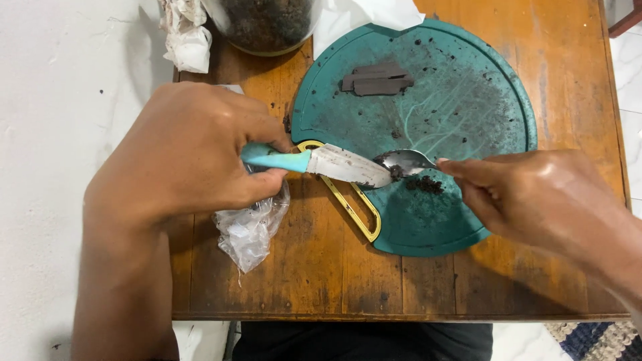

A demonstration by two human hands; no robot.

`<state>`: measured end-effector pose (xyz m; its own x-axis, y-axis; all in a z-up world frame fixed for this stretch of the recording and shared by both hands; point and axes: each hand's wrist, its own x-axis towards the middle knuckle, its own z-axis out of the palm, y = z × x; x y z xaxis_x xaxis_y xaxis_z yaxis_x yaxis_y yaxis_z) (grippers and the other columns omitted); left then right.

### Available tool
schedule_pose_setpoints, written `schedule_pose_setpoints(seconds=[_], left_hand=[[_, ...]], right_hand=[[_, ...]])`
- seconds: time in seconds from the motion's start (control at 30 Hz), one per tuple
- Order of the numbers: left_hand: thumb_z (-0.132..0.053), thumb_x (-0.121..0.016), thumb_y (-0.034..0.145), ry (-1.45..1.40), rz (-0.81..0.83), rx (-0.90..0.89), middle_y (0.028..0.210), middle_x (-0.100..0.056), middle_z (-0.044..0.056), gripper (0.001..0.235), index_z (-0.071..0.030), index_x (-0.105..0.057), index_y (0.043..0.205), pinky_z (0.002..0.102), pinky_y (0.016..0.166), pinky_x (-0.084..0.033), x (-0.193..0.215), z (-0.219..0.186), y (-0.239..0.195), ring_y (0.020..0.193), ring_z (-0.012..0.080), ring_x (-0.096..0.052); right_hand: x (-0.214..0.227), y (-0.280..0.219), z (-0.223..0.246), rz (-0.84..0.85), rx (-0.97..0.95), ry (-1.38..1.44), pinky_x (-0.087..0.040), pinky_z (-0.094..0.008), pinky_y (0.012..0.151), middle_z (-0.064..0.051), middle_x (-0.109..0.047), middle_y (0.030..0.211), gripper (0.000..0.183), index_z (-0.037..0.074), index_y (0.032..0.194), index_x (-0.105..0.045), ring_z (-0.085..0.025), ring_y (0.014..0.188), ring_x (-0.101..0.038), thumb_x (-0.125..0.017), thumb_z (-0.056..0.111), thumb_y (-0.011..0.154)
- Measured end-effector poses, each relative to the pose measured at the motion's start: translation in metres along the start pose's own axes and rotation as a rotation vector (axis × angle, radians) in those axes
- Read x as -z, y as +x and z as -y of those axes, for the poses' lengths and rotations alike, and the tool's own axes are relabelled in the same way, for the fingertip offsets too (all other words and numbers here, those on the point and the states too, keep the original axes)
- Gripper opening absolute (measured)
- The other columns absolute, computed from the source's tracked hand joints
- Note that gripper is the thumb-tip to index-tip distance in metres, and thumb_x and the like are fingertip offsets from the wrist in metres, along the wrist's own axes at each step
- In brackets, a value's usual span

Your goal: A person uses a knife and a spoon to scrape and cut a dark block of material on a green cutting board.

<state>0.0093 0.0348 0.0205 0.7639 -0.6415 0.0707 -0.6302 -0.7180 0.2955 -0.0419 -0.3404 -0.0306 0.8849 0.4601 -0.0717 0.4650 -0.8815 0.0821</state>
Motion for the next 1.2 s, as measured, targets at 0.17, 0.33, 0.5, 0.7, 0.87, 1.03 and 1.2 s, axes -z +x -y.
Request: schedule_pose_setpoints(seconds=[0.17, 0.33, 0.5, 0.7, 0.87, 1.03, 1.2], left_hand=[[-0.027, -0.075, 0.071, -0.037, -0.006, 0.011, 0.070, -0.074, -0.009, 0.019, -0.022, -0.084, 0.086, 0.040, 0.051, -0.043, -0.001, 0.003, 0.002, 0.060, 0.0186, -0.063], [-0.027, -0.075, 0.071, -0.017, -0.044, -0.005, 0.077, -0.077, -0.008, 0.020, -0.019, -0.084, 0.087, 0.039, 0.051, -0.045, 0.001, 0.005, 0.000, 0.067, 0.0180, -0.068], [-0.024, -0.074, 0.070, -0.075, -0.029, -0.007, 0.074, -0.077, -0.009, 0.019, -0.020, -0.084, 0.086, 0.036, 0.050, -0.043, 0.005, 0.002, 0.000, 0.060, 0.0144, -0.064], [-0.025, -0.074, 0.070, -0.101, -0.029, -0.088, 0.057, -0.067, -0.010, 0.012, -0.022, -0.084, 0.077, 0.035, 0.047, -0.041, -0.006, -0.007, 0.008, 0.050, 0.0130, -0.057], [-0.023, -0.072, 0.072, -0.099, -0.067, -0.193, 0.061, -0.069, -0.007, 0.018, -0.021, -0.085, 0.086, 0.035, 0.041, -0.039, -0.020, -0.010, 0.014, 0.053, 0.0151, -0.062], [-0.026, -0.074, 0.074, -0.006, -0.123, -0.241, 0.062, -0.064, -0.006, 0.016, -0.021, -0.083, 0.087, 0.035, 0.039, -0.033, -0.032, -0.008, 0.018, 0.056, 0.0167, -0.061], [-0.026, -0.078, 0.079, 0.040, -0.191, -0.280, 0.068, -0.067, -0.006, 0.012, -0.018, -0.082, 0.086, 0.034, 0.038, -0.031, -0.035, -0.007, 0.019, 0.056, 0.0169, -0.060]], right_hand=[[0.011, 0.018, -0.012, 0.417, -0.311, 0.322, -0.034, -0.035, 0.041, -0.007, -0.049, 0.034, 0.035, 0.036, 0.127, -0.077, -0.018, 0.032, -0.039, -0.063, 0.032, 0.095], [0.010, 0.028, -0.031, 0.521, -0.539, 0.690, -0.027, -0.037, 0.042, -0.014, -0.051, 0.045, 0.028, 0.016, 0.114, -0.092, -0.021, 0.037, -0.032, -0.073, 0.019, 0.094], [0.025, 0.043, -0.017, 0.253, -0.443, 0.528, -0.022, -0.034, 0.040, -0.016, -0.080, 0.055, 0.031, 0.016, 0.129, -0.078, -0.018, 0.033, -0.031, -0.064, 0.017, 0.101], [-0.022, 0.040, -0.053, -0.092, 0.049, -0.126, -0.045, -0.030, 0.040, 0.008, -0.076, 0.064, 0.035, 0.034, 0.137, -0.077, -0.011, 0.047, -0.067, -0.061, 0.030, 0.106], [-0.028, 0.023, -0.070, -0.113, 0.237, 0.012, -0.048, -0.026, 0.033, 0.005, -0.078, 0.070, 0.033, 0.022, 0.128, -0.079, -0.009, 0.038, -0.065, -0.064, 0.014, 0.100], [-0.025, 0.001, -0.061, -0.068, 0.246, -0.024, -0.053, -0.026, 0.031, -0.002, -0.082, 0.082, 0.032, 0.022, 0.126, -0.077, -0.012, 0.040, -0.073, -0.060, 0.026, 0.099], [-0.045, -0.017, -0.066, 0.254, -0.025, -0.143, -0.066, -0.042, 0.058, 0.015, -0.079, 0.094, 0.049, 0.048, 0.146, -0.055, -0.019, 0.076, -0.079, -0.051, 0.049, 0.097]])
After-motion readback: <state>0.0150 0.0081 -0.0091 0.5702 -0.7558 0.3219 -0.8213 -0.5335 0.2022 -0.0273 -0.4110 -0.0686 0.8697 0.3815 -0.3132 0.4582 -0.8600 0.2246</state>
